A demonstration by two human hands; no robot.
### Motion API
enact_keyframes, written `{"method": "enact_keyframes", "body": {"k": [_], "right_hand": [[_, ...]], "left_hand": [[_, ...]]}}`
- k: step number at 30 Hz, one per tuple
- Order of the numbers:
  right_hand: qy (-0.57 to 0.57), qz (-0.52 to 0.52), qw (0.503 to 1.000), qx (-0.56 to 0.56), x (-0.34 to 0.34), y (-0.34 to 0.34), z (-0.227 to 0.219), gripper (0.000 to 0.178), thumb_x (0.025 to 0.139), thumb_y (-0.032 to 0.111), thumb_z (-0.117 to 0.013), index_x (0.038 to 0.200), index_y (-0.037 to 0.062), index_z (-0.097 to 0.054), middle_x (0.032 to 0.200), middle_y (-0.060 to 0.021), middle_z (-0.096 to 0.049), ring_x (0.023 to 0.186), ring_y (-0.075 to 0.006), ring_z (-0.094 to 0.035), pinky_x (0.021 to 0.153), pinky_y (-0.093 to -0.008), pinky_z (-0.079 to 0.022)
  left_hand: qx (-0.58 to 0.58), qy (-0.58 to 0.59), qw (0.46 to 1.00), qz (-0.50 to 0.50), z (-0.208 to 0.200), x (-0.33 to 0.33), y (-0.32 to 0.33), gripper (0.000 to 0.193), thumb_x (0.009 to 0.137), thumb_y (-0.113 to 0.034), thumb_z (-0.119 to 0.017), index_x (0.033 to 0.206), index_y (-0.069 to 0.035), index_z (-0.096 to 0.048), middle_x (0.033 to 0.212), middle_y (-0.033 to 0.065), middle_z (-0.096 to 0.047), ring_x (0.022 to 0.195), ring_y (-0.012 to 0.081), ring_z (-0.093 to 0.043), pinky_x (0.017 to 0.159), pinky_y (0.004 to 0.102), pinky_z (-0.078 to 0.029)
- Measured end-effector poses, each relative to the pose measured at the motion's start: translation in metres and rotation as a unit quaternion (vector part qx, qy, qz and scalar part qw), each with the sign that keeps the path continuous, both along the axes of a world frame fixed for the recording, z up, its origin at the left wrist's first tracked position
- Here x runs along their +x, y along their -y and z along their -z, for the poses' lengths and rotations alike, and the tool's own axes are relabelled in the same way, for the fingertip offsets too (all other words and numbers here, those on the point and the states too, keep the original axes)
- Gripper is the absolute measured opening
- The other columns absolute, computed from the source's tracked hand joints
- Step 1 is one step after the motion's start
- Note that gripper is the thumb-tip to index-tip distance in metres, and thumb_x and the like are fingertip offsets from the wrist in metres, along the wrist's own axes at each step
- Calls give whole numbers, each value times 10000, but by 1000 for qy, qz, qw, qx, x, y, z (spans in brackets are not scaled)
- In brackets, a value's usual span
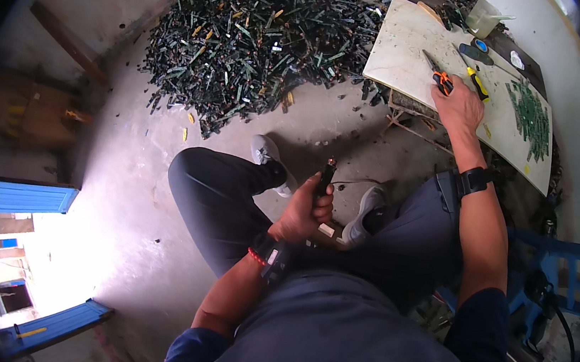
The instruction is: The person sits on the floor and uses pliers to strip components from green circuit boards. They then use a screwdriver to pry off parts and a brush to clean the boards. The processed boards are placed on a nearby table.
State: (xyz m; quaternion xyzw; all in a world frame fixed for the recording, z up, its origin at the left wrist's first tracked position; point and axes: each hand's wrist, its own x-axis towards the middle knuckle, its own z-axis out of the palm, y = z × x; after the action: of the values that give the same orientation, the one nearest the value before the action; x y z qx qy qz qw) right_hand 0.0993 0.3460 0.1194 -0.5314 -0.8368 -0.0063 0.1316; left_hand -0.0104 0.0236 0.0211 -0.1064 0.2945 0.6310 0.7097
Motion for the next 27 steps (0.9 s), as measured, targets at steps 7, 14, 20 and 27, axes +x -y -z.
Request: {"method": "enact_keyframes", "body": {"k": [7, 14, 20, 27], "right_hand": [[-254, -154, 951, 91, -4, 32, -11, 392, 754, 253, -685, 1096, 78, -608, 1028, -122, -640, 903, -316, -606, 790, -420, -475], [-282, -424, 838, -195, 25, 126, -15, 447, 705, -6, -565, 1142, 83, -560, 1100, -133, -596, 958, -315, -601, 822, -379, -505], [-320, -362, 817, -315, 39, 117, -4, 633, 689, 16, -661, 1285, 41, -450, 1242, -103, -537, 1047, -256, -577, 760, -329, -502], [-370, -376, 817, -232, 30, 116, -18, 621, 675, 49, -710, 1242, 13, -458, 1322, -141, -487, 1132, -320, -540, 874, -361, -491]], "left_hand": [[8, -38, 999, -15, -32, -9, -28, 376, 945, -442, -426, 823, -98, -515, 578, -41, -343, 450, 83, -273, 439, 240, -241], [-2, -54, 997, 52, -62, -3, -64, 383, 960, -443, -370, 825, -106, -492, 568, -43, -329, 437, 87, -253, 424, 239, -226], [7, -67, 994, 86, -78, -5, -89, 393, 974, -444, -334, 835, -112, -493, 572, -41, -341, 433, 89, -252, 421, 232, -228], [129, -59, 984, 108, -70, -11, -115, 370, 973, -443, -368, 919, -113, -527, 636, -28, -403, 494, 73, -316, 431, 199, -252]]}}
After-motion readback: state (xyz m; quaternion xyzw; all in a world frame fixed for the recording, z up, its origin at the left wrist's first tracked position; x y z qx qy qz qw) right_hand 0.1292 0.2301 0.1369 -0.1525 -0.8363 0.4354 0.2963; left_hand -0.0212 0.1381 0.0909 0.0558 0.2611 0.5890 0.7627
